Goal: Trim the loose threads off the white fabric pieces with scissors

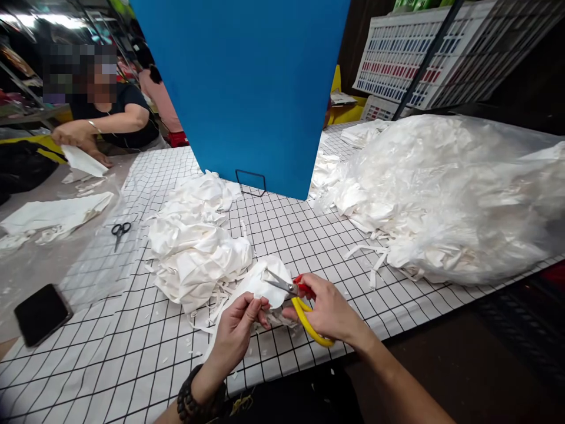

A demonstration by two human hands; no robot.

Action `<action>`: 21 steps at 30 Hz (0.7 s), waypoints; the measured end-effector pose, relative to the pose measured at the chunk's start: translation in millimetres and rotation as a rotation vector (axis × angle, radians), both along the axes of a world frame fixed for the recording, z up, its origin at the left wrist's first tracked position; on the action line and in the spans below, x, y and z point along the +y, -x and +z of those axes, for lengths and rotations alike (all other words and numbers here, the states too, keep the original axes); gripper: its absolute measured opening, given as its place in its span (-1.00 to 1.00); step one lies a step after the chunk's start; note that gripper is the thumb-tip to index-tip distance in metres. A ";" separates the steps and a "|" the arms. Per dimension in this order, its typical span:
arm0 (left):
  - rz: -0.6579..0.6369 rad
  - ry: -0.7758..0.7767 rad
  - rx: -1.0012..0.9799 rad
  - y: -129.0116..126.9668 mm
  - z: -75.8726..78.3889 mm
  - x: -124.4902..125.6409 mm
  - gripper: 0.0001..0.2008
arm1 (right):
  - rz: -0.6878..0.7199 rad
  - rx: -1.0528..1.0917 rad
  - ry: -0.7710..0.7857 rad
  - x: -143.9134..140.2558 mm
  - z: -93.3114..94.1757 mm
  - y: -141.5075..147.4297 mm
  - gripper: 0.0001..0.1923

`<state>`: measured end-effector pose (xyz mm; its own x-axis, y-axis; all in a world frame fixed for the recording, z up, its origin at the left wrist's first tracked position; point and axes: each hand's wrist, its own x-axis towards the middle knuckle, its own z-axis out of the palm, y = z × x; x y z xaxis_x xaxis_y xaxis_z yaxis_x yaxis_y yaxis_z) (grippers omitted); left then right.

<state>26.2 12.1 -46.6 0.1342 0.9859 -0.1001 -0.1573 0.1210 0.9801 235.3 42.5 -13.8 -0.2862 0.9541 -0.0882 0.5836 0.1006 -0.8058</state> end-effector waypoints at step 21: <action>-0.114 -0.200 0.229 7.5 5.7 -4.1 -0.80 | 0.161 -0.328 -0.169 -12.9 23.5 14.6 -0.66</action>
<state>18.8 8.0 -40.9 0.2417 0.9689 0.0540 0.0733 -0.0738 0.9946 220.7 29.6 9.7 -0.4161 0.9082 -0.0452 0.7732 0.3273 -0.5431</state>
